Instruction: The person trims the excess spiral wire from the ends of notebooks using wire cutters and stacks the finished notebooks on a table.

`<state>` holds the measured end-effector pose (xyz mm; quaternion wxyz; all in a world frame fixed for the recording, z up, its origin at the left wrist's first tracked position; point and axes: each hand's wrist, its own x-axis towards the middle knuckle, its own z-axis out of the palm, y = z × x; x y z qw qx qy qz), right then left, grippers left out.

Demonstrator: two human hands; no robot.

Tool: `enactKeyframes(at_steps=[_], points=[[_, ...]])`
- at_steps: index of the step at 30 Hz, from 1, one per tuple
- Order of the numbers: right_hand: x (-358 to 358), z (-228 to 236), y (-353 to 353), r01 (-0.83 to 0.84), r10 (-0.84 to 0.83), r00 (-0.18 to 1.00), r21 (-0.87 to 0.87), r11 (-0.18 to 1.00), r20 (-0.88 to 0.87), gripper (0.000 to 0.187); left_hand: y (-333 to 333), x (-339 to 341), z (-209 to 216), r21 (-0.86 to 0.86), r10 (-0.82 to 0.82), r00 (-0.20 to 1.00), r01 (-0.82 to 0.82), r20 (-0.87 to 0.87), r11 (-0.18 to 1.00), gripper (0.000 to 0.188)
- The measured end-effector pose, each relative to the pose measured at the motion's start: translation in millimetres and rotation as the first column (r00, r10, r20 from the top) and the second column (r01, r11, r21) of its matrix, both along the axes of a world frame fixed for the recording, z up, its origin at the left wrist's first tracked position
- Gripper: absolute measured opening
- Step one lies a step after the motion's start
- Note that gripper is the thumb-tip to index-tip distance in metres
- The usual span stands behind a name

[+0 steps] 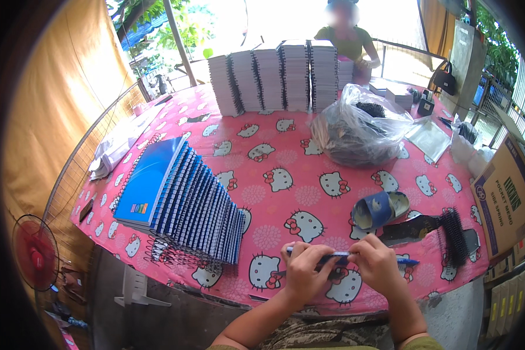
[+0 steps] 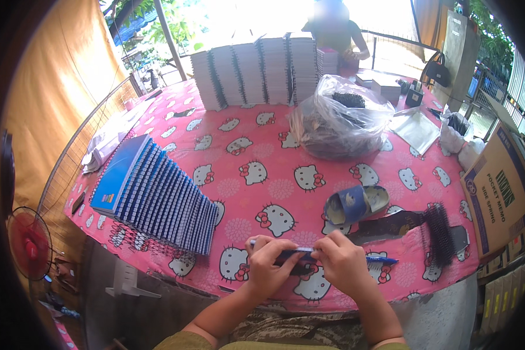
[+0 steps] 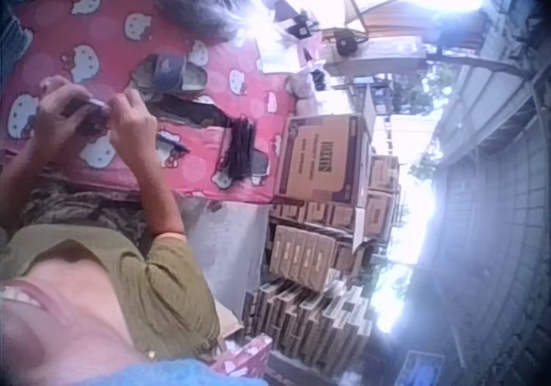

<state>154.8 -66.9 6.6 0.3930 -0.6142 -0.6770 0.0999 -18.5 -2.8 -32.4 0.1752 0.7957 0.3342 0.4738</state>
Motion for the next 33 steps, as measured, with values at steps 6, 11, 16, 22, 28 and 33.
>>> enactKeyframes(at_steps=[6, 11, 16, 22, 28, 33], points=[[-6, 1, 2, -0.013, 0.013, 1.000, -0.022, 1.000, -0.010, 0.013, -1, -1, -2, -0.011, 0.011, 1.000, -0.011, -0.003, 1.000, 0.020], [-3, 4, 1, -0.001, 0.000, 1.000, -0.066, 0.998, -0.013, 0.015, 1, 0, -6, 0.001, -0.008, 1.000, 0.008, 0.008, 1.000, 0.020], [-10, -8, 3, 0.042, -0.040, 0.997, 0.015, 0.999, -0.072, 0.015, 0, 1, -3, 0.025, -0.001, 1.000, 0.001, -0.002, 1.000, 0.022], [12, -1, 6, -0.046, 0.046, 0.999, -0.054, 0.997, 0.010, 0.008, -1, 0, -5, 0.008, -0.048, 0.999, 0.048, 0.000, 0.999, 0.023], [127, -5, 26, 0.163, -0.117, 0.923, -0.097, 0.982, 0.367, 0.048, -2, 3, -1, -0.009, -0.070, 0.998, 0.070, 0.010, 0.998, 0.027], [161, -35, 45, 0.103, 0.018, 0.862, -0.209, 0.972, 0.507, 0.055, 0, 5, 2, 0.029, -0.022, 1.000, 0.022, -0.019, 0.999, 0.033]])
